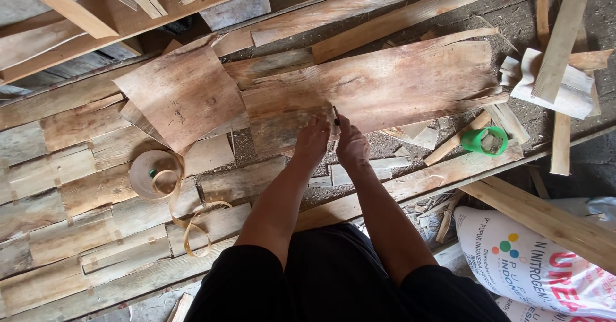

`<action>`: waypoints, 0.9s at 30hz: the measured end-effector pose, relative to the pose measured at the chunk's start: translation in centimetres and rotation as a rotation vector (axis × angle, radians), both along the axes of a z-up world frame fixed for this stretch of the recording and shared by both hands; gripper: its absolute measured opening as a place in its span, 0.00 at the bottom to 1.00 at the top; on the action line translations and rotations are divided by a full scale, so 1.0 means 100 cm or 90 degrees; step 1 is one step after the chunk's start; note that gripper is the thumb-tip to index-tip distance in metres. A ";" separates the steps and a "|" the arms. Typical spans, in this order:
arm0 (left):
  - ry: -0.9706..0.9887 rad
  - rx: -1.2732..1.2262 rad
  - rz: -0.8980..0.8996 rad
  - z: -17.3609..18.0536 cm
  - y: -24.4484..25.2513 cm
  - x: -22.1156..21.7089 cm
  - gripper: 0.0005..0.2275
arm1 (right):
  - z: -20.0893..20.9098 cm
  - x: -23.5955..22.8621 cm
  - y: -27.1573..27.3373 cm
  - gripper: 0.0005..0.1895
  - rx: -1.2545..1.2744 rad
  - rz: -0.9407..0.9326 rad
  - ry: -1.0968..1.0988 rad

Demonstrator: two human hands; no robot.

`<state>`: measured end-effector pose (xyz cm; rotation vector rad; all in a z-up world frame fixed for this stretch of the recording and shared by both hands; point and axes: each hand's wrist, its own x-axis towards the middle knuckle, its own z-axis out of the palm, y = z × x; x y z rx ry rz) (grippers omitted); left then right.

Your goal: Cutting and trimming pieces of wood bark with a utility knife on a workbench.

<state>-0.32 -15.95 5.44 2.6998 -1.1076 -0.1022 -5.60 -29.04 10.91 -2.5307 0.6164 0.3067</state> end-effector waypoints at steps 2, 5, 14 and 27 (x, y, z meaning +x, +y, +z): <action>-0.006 -0.009 0.002 -0.001 0.000 0.000 0.16 | 0.000 -0.002 0.001 0.28 -0.004 0.005 -0.005; -0.001 -0.010 0.004 -0.002 -0.001 0.001 0.16 | -0.002 -0.001 -0.001 0.28 -0.012 0.017 -0.012; 0.003 -0.042 0.022 -0.003 0.000 -0.002 0.16 | 0.016 0.006 0.001 0.27 0.002 0.022 0.037; 0.023 -0.023 0.031 -0.009 -0.002 -0.003 0.14 | 0.010 0.009 -0.006 0.22 0.037 0.018 -0.052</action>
